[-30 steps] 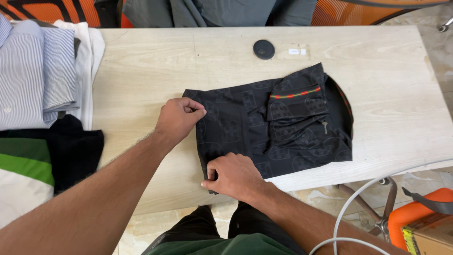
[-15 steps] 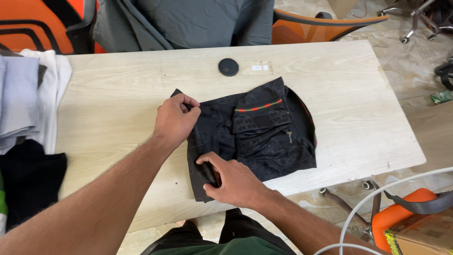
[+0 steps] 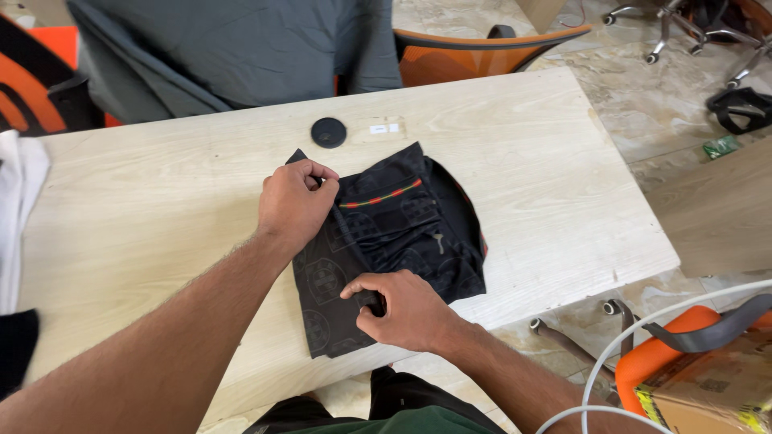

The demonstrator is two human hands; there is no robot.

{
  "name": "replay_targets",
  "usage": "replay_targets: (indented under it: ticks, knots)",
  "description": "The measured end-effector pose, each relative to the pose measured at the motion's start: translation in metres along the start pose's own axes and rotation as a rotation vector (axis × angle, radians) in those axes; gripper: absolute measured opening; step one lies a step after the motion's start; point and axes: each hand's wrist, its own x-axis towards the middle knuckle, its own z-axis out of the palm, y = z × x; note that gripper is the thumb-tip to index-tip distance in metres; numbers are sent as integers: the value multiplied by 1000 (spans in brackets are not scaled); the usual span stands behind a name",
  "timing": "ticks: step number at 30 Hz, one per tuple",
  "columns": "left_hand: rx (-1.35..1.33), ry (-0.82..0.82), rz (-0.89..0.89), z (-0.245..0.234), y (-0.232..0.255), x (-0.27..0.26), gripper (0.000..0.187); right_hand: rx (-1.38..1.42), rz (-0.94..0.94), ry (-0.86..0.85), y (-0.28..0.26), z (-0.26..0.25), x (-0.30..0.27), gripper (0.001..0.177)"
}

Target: The person folds a black patterned polo shirt on a table, then retrieves a pair of beige trousers from a cardboard box and folds them. The folded shirt is placed on a stack of other folded clothes.

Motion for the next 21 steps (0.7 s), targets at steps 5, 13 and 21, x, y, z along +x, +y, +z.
replay_targets:
  ticks: [5, 13, 21]
  knots:
    - [13, -12, 22, 31, 30, 13, 17, -10, 37, 182, 31, -25, -13, 32]
    - [40, -87, 124, 81, 72, 37, 19, -31, -17, 380, 86, -58, -21, 22]
    - [145, -155, 168, 124, 87, 62, 21, 57, 211, 346, 127, -75, -24, 15]
